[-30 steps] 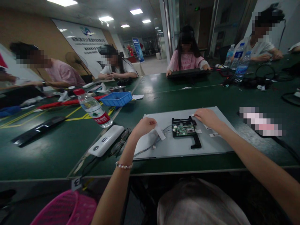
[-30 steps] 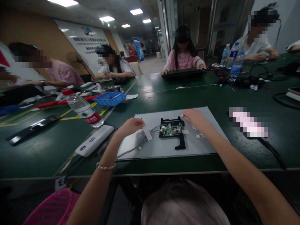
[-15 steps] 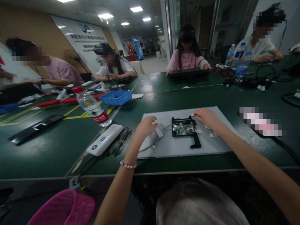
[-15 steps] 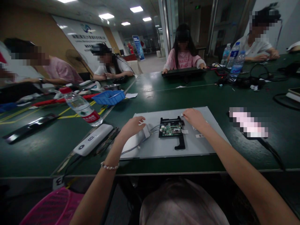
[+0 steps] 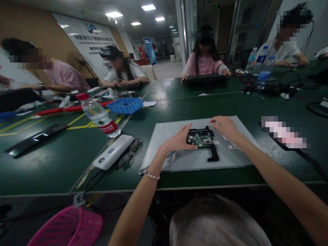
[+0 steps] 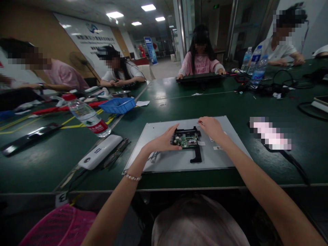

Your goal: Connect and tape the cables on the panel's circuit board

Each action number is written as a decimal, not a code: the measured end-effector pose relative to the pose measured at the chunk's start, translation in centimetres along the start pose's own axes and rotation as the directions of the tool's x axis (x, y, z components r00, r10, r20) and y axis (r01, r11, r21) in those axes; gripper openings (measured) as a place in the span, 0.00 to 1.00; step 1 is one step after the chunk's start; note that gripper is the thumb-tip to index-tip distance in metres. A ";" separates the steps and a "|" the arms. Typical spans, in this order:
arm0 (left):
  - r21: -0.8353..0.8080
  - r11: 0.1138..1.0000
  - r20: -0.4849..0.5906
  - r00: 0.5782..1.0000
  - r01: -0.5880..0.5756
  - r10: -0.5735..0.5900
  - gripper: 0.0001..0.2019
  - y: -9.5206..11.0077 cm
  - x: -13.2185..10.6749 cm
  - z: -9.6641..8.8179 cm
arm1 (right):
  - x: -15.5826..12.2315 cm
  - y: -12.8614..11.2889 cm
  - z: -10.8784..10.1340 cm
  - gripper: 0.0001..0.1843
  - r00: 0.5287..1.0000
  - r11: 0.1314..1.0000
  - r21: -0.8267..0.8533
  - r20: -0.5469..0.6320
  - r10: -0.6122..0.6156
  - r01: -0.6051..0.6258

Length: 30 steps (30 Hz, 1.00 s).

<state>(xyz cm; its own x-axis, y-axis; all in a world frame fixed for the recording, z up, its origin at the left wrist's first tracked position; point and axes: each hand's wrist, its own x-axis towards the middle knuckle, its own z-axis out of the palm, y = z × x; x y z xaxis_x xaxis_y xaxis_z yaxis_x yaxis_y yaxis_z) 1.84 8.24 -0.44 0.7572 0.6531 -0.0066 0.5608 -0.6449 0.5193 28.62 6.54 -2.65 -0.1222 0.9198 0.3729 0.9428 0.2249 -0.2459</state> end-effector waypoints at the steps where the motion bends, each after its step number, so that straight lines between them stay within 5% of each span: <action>1: -0.017 1.000 0.002 1.000 0.001 -0.001 0.56 -0.2 0.0 0.1 | 0.2 -0.4 -0.2 0.12 1.000 1.000 0.013 0.007 -0.009 0.009; 15: -0.095 0.995 -0.033 0.999 -0.009 0.006 0.55 -0.5 -0.1 0.5 | 3.1 -6.3 0.2 0.12 0.976 0.988 -0.016 0.156 -0.150 0.154; 30: -0.074 0.997 -0.038 0.999 0.001 -0.004 0.56 -0.9 0.0 0.9 | 2.7 -6.6 0.7 0.14 0.978 0.988 0.015 0.137 -0.155 0.154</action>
<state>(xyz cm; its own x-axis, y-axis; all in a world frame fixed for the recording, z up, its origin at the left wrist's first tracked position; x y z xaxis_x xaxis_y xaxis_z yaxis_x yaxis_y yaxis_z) 1.64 8.46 -1.66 0.7420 0.6700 0.0238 0.5353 -0.6134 0.5807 21.85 7.75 -0.68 -0.3080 0.9093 0.2799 0.9079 0.3689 -0.1992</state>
